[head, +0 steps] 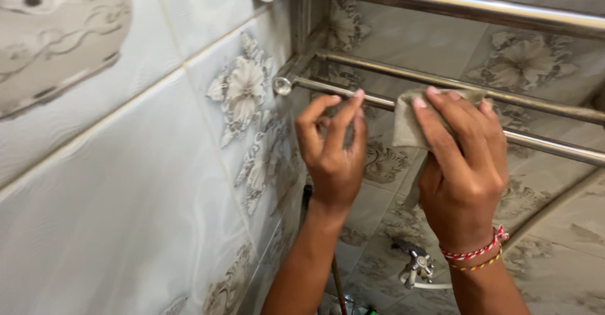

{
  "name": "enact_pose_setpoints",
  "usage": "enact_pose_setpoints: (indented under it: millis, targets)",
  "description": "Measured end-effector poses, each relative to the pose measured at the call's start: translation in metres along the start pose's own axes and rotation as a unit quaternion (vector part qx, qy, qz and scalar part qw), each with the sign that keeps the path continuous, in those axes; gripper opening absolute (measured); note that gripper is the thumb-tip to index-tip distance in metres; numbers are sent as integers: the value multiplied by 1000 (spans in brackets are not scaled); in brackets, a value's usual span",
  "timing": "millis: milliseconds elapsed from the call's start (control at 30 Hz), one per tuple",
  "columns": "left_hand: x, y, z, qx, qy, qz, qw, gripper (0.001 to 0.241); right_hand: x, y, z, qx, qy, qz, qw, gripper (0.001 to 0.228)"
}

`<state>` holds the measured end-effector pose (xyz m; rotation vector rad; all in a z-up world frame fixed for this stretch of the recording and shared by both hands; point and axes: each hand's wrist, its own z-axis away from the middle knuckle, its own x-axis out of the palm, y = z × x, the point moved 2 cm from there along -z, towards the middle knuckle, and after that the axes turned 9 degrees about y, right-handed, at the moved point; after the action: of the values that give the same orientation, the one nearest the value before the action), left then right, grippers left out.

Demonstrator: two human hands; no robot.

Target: The person wipes a metal towel rack and a wall-mounted soap dish using a cloth.

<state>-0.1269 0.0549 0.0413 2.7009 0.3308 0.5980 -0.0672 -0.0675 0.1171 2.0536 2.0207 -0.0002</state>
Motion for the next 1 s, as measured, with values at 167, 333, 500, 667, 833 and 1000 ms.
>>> enact_pose_setpoints:
  millis: [167,333,500,667,833,1000]
  targets:
    - [-27,-14,-18,-40,12,-25,999,31,15,-23,-10,-30,-31,-17,999,32]
    - [-42,-17,-32,-57,17,7,998,29,40,-38,-14,-59,-40,-47,996,40]
    - [-45,-23,-38,-56,19,-4,998,29,55,-41,-23,-57,-27,-77,995,37]
    - [-39,-32,-24,-73,20,-5,997,28,72,-33,-39,-35,-21,-131,991,40]
    - [-30,-39,-7,-95,41,26,994,32,87,-43,-44,-114,-80,-77,987,43]
    - [-11,-34,0,-41,4,23,999,45,79,-24,-36,-108,-88,-62,988,45]
